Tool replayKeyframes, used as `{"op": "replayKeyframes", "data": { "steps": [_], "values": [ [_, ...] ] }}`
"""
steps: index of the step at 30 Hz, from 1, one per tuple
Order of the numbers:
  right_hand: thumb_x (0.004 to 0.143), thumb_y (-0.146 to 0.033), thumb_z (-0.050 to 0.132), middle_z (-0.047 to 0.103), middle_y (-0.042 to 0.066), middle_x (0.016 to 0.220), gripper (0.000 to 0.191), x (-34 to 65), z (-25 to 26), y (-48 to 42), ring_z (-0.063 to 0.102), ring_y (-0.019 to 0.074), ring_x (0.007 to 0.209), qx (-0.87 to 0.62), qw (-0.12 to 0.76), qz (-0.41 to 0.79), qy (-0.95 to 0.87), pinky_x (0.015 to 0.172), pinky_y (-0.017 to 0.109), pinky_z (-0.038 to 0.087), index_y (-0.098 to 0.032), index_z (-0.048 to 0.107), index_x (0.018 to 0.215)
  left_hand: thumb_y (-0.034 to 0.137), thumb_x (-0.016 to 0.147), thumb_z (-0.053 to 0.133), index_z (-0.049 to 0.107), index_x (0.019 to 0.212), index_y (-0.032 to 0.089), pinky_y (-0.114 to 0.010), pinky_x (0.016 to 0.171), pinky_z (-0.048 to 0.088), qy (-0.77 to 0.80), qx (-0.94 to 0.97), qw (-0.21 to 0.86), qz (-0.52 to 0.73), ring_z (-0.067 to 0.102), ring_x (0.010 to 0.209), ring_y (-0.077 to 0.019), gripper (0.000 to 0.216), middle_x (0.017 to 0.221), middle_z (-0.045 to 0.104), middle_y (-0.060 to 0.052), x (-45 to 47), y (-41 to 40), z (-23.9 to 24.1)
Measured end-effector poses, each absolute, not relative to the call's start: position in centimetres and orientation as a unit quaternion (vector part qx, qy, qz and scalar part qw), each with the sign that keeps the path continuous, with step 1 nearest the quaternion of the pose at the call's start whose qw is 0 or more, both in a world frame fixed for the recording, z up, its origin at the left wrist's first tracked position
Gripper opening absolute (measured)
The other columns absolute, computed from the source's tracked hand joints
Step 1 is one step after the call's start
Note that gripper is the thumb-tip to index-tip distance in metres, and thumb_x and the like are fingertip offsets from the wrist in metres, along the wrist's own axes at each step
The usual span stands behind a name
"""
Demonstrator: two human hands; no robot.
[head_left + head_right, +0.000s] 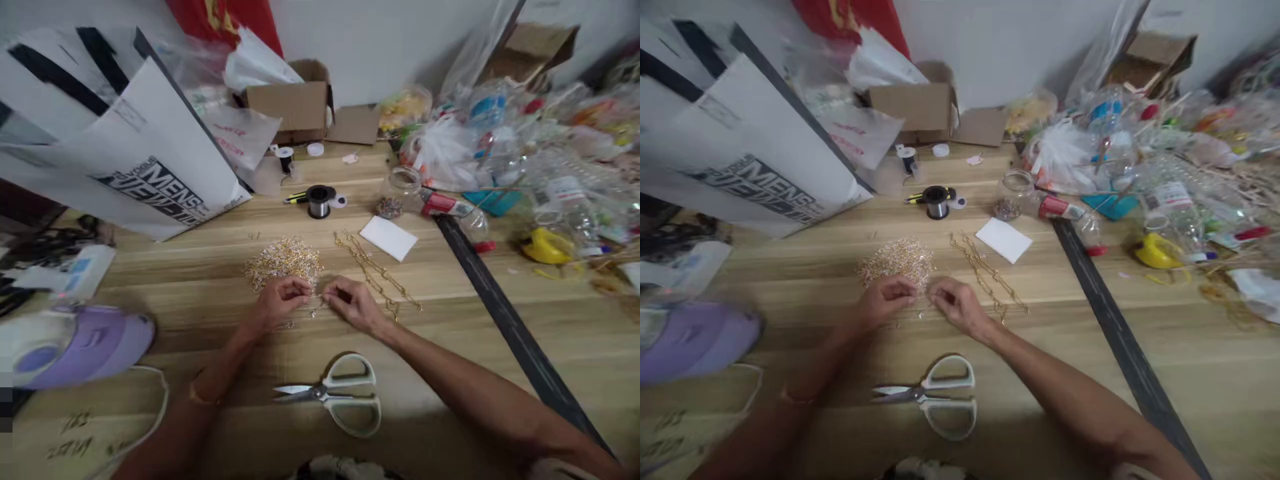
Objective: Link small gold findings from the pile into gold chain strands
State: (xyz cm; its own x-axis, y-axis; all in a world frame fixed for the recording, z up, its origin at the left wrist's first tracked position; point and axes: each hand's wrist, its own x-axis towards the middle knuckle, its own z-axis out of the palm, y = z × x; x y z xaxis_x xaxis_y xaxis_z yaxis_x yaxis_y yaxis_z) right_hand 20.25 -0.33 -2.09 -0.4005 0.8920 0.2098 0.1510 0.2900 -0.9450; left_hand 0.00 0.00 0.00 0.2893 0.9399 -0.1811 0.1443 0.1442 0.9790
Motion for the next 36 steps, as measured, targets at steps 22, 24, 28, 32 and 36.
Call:
{"op": "replayKeyframes", "data": {
  "steps": [22, 24, 28, 32, 36],
  "values": [
    [0.084, -0.021, 0.056, 0.053, 0.000, 0.067, 0.011, 20.1, -2.1, -0.3, 0.046, 0.0115, 0.060, -0.389, 0.385, 0.446, -0.708, 0.056, 0.022, 0.036, -0.015, 0.060, 0.076, 0.020, 0.072, 0.065, 0.067, 0.088, 0.012, -0.026, 0.071, 0.051, 0.470, 0.627, 0.529, 0.325, 0.063, 0.074, -0.0139, 0.018, 0.081, 0.066, -0.006, -0.1, -0.1, -1.0],
    [0.084, -0.021, 0.056, 0.052, 0.000, 0.067, 0.010, 20.1, -2.2, -0.3, 0.046, 0.0114, 0.060, -0.389, 0.385, 0.446, -0.708, 0.056, 0.022, 0.035, -0.015, 0.060, 0.076, 0.019, 0.073, 0.064, 0.067, 0.084, 0.012, -0.025, 0.070, 0.051, 0.470, 0.647, 0.504, 0.327, 0.063, 0.075, -0.0140, 0.014, 0.081, 0.067, -0.006, -0.1, 0.0, -0.9],
    [0.084, -0.020, 0.057, 0.052, 0.000, 0.067, 0.009, 20.1, -2.2, -0.3, 0.045, 0.0109, 0.060, -0.392, 0.386, 0.445, -0.706, 0.055, 0.021, 0.035, -0.015, 0.060, 0.077, 0.018, 0.075, 0.062, 0.068, 0.080, 0.013, -0.024, 0.069, 0.049, 0.464, 0.698, 0.441, 0.322, 0.062, 0.076, -0.0143, 0.009, 0.081, 0.066, -0.006, -0.1, 0.1, -0.6],
    [0.084, -0.022, 0.056, 0.052, 0.000, 0.066, 0.011, 20.1, -2.1, -0.4, 0.045, 0.0109, 0.059, -0.392, 0.386, 0.449, -0.704, 0.055, 0.021, 0.035, -0.015, 0.060, 0.076, 0.018, 0.078, 0.061, 0.068, 0.079, 0.014, -0.024, 0.069, 0.048, 0.465, 0.717, 0.410, 0.321, 0.062, 0.076, -0.0141, 0.008, 0.080, 0.066, -0.006, -0.1, 0.0, -0.5],
    [0.085, -0.024, 0.056, 0.052, 0.000, 0.066, 0.013, 20.0, -2.0, -0.3, 0.045, 0.0113, 0.059, -0.392, 0.386, 0.450, -0.704, 0.055, 0.022, 0.035, -0.015, 0.060, 0.076, 0.017, 0.078, 0.061, 0.067, 0.078, 0.014, -0.023, 0.066, 0.046, 0.464, 0.722, 0.407, 0.314, 0.060, 0.073, -0.0131, 0.007, 0.077, 0.065, -0.004, 0.0, 0.1, -0.5]
  ]
}}
